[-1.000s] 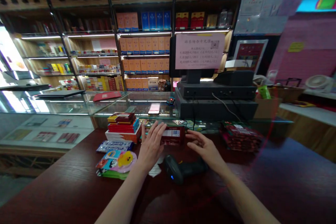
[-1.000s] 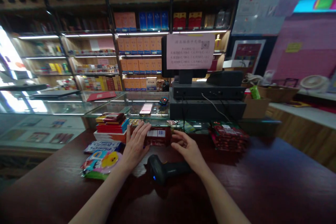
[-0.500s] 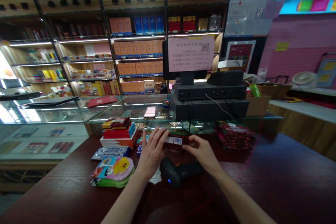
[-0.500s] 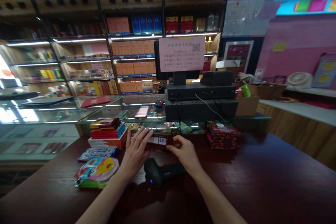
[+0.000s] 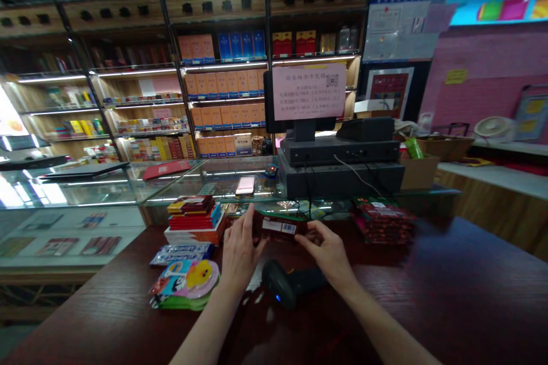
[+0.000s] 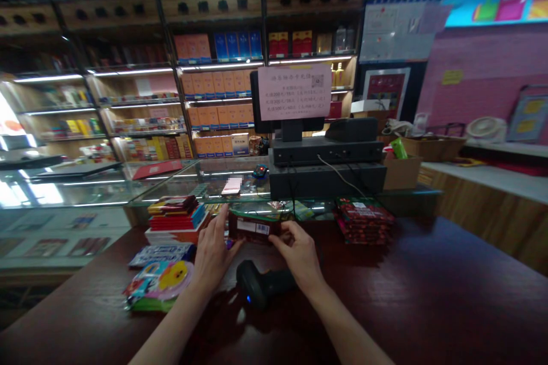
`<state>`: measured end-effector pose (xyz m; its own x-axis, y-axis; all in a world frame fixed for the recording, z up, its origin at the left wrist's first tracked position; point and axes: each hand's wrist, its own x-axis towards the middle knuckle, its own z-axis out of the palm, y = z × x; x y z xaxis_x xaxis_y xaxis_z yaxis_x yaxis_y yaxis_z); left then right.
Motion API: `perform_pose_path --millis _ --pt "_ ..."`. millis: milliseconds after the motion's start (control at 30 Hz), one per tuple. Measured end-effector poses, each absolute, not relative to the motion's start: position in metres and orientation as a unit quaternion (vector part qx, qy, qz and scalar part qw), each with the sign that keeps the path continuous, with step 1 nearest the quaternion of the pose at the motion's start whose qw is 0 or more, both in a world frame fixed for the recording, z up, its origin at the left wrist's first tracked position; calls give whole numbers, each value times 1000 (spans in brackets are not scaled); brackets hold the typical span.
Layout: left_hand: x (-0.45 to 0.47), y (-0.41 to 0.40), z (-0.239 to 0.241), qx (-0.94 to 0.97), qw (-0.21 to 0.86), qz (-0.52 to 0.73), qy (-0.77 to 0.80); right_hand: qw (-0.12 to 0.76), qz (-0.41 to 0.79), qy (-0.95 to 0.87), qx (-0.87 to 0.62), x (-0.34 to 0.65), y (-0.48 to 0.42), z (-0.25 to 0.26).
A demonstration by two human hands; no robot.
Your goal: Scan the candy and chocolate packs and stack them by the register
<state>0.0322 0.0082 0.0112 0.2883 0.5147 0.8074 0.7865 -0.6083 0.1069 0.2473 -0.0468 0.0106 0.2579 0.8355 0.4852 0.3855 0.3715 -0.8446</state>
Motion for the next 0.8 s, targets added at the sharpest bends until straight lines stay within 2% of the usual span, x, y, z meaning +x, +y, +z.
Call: perform_pose_path --millis 133,333,533,800 --pt "35 7 14 -774 129 -430 -446 592 165 -581 -533 245 -45 8" --pt "42 10 9 -766 -77 -479 -422 594 182 -573 -534 242 -41 2" --pt "46 13 7 -719 -212 -541 -380 597 141 -561 -557 240 -39 4" --pt "48 11 16 -636 -412 -573 -313 609 109 -594 -514 246 -38 10"
